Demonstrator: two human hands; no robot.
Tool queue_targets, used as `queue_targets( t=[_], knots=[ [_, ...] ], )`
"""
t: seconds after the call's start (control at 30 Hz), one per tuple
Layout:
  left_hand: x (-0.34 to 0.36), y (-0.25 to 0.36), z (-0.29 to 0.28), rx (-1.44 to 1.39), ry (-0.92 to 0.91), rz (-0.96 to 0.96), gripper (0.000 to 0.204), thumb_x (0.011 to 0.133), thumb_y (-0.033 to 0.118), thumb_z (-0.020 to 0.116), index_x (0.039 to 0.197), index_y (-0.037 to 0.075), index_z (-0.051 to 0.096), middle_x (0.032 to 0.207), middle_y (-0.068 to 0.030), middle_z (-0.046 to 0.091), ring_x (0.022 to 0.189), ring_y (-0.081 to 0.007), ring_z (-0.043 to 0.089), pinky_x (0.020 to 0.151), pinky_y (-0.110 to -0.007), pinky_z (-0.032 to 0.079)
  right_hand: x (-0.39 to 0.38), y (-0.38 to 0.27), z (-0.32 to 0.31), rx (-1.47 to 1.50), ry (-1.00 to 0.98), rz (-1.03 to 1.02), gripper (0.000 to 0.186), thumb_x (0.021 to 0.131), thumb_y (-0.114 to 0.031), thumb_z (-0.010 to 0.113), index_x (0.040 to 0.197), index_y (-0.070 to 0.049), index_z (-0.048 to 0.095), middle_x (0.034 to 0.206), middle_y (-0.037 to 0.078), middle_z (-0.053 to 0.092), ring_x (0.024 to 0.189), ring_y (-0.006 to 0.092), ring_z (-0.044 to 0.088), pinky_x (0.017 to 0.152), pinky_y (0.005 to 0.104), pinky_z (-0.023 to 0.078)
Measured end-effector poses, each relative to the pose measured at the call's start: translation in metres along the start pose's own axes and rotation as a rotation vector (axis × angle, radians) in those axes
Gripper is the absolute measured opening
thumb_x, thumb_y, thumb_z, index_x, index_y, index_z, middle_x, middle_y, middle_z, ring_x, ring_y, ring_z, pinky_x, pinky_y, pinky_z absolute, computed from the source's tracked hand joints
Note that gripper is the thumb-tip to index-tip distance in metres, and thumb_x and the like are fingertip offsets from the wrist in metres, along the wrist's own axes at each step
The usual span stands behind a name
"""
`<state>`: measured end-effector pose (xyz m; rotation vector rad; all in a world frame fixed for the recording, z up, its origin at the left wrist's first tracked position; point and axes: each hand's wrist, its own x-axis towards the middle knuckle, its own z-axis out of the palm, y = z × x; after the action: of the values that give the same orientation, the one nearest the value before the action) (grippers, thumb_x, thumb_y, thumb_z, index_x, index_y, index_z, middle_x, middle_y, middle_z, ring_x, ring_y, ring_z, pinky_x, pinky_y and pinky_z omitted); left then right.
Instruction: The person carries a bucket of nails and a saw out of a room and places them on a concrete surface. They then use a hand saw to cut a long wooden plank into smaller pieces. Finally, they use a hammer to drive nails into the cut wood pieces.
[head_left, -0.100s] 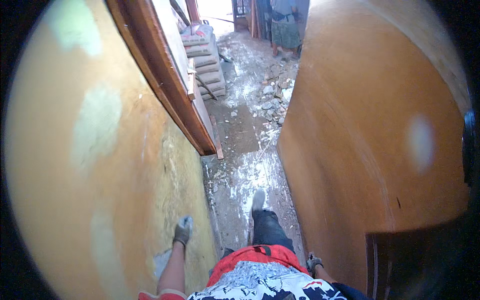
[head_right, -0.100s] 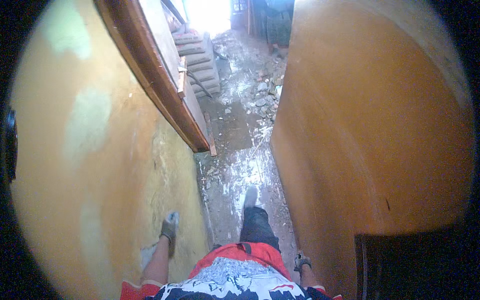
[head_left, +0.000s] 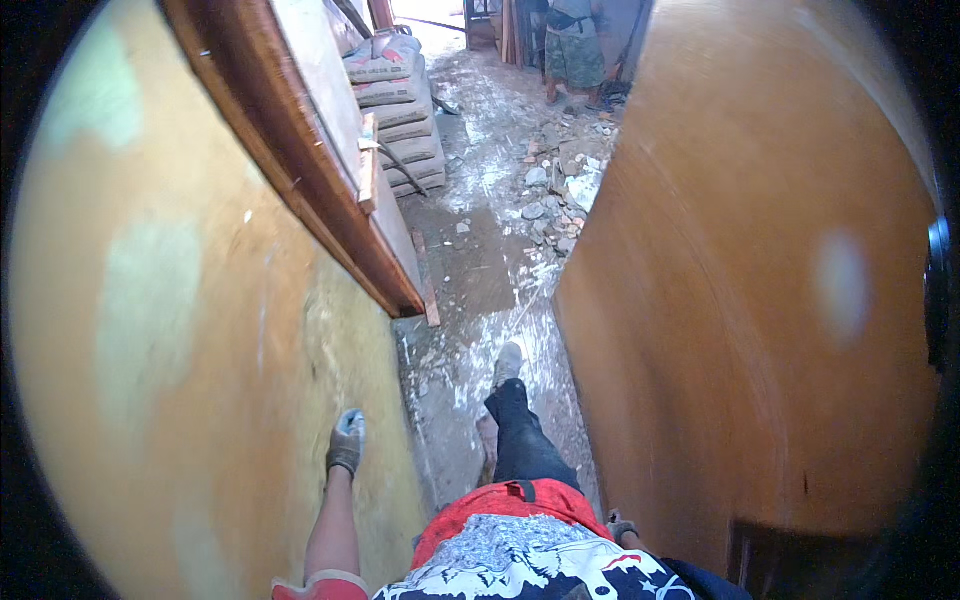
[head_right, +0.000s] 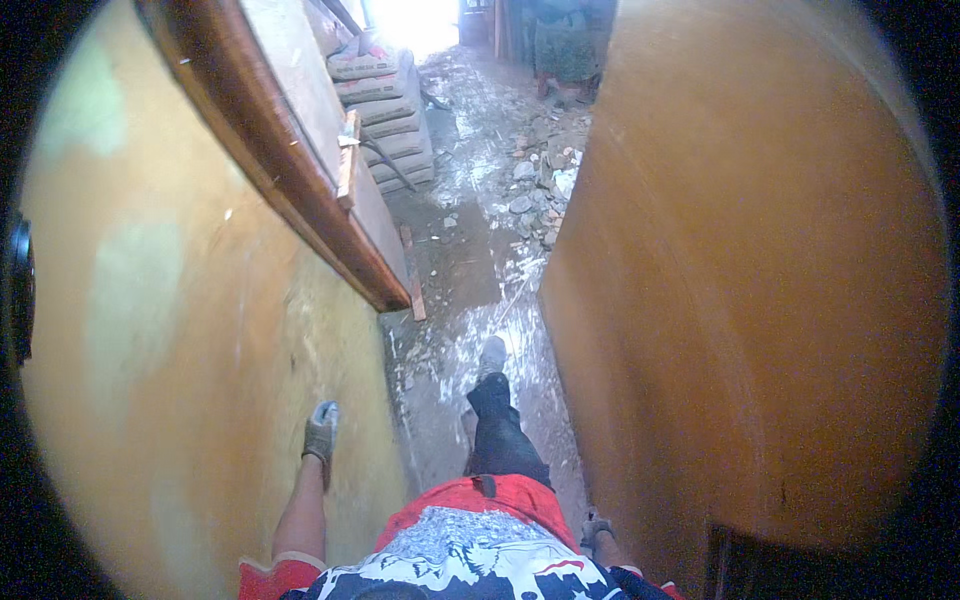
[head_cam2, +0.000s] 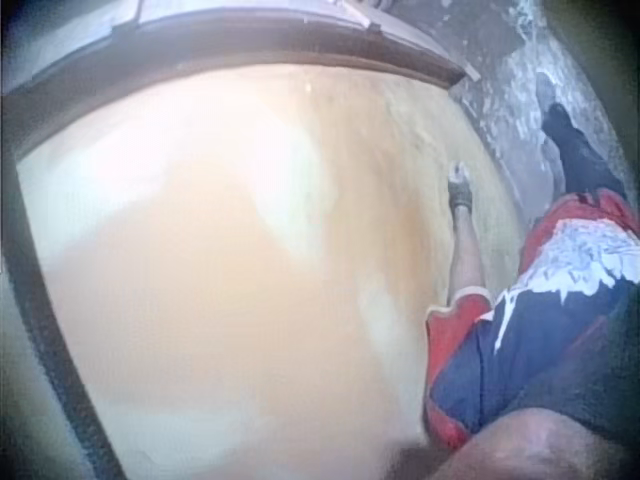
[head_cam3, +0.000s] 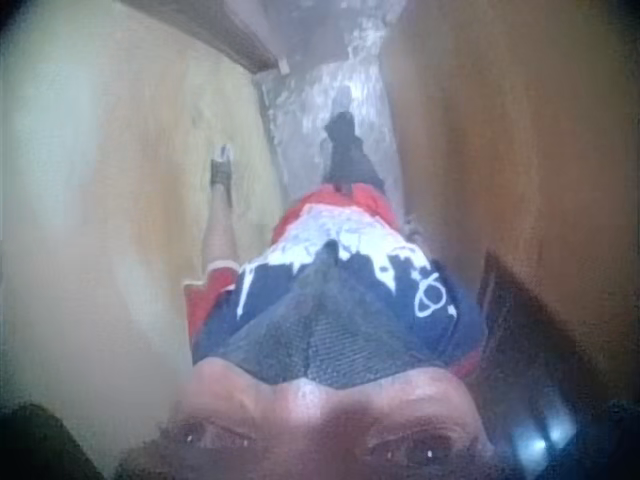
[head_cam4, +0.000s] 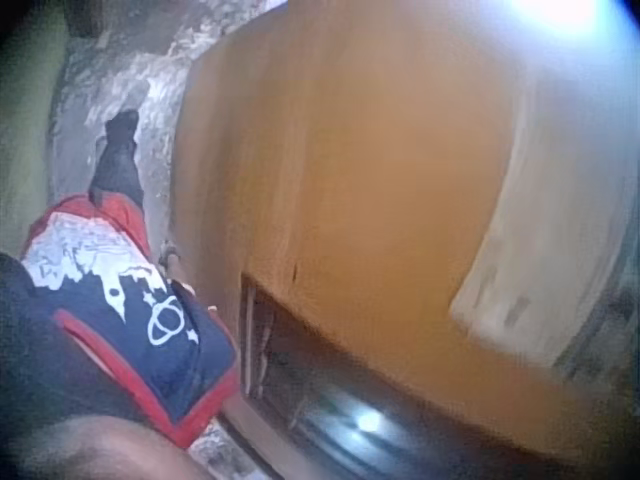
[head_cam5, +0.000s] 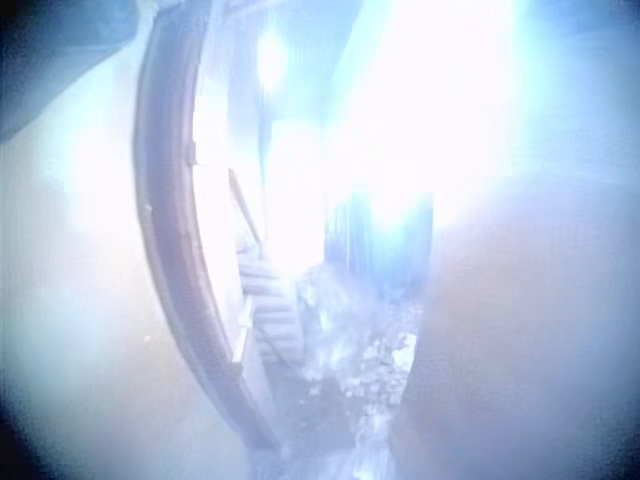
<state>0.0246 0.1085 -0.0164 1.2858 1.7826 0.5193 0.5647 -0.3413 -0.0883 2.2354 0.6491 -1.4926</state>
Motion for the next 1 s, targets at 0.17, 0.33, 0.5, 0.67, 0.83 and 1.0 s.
queue_targets(
  t=[0.17,0.33,0.5,0.67,0.83,1.0],
  knots=[
    [0.132,0.063,0.104,-0.299,0.034,-0.243,0.035,0.105,0.023,0.059,0.133,0.002,0.061,0.120,-0.0060,0.069,0.106,-0.0172,0.065,0.098,-0.031,0.051,0.077,-0.207,-0.235,0.261,-0.038,0.058,0.060,0.096,-0.054,0.053,0.130,-0.006,0.060,0.119,0.018,0.070,0.111,0.0331,0.068,0.093,0.0472,0.053],
    [0.249,0.234,0.193,-0.361,-0.197,-0.070,0.034,0.102,0.020,0.064,0.130,0.001,0.064,0.122,-0.0057,0.068,0.109,-0.0166,0.064,0.101,-0.032,0.050,0.206,-0.378,-0.451,0.157,0.527,-0.552,0.037,0.091,-0.043,0.061,0.104,-0.009,0.069,0.104,0.021,0.074,0.099,0.0411,0.071,0.084,0.0495,0.054],
    [0.378,0.452,0.213,-0.287,-0.266,0.264,0.042,0.097,0.015,0.072,0.134,-0.001,0.061,0.127,-0.0086,0.067,0.115,-0.0157,0.061,0.103,-0.031,0.048,0.126,-0.652,-0.637,0.194,0.189,-0.741,0.029,0.096,-0.035,0.062,0.110,-0.010,0.070,0.083,0.011,0.071,0.071,0.0245,0.067,0.068,0.0413,0.054],
    [0.591,0.575,0.260,-0.586,-0.227,0.303,0.039,0.100,0.014,0.068,0.133,-0.003,0.060,0.126,-0.0100,0.066,0.115,-0.0168,0.061,0.104,-0.032,0.048,0.133,-0.815,-0.770,0.050,0.263,-0.861,0.040,0.091,-0.042,0.065,0.117,-0.011,0.069,0.104,0.023,0.072,0.100,0.0432,0.069,0.088,0.0506,0.053],
    [0.825,0.739,0.226,-0.247,0.101,0.529,0.037,0.101,0.019,0.065,0.130,-0.003,0.062,0.129,-0.0138,0.067,0.117,-0.0223,0.063,0.106,-0.036,0.048,0.231,-0.840,-0.882,-0.017,0.474,-0.538,0.043,0.092,-0.045,0.063,0.116,-0.010,0.070,0.106,0.026,0.072,0.100,0.0429,0.070,0.088,0.0512,0.054],
    [1.103,0.872,0.148,-0.355,0.208,0.584,0.034,0.103,0.025,0.062,0.127,0.001,0.062,0.117,-0.0072,0.070,0.107,-0.0209,0.066,0.098,-0.036,0.052,0.365,-0.736,-0.931,0.274,0.590,-0.261,0.047,0.097,-0.048,0.056,0.109,-0.005,0.070,0.090,0.020,0.072,0.080,0.0346,0.068,0.073,0.0497,0.054]
  ],
)
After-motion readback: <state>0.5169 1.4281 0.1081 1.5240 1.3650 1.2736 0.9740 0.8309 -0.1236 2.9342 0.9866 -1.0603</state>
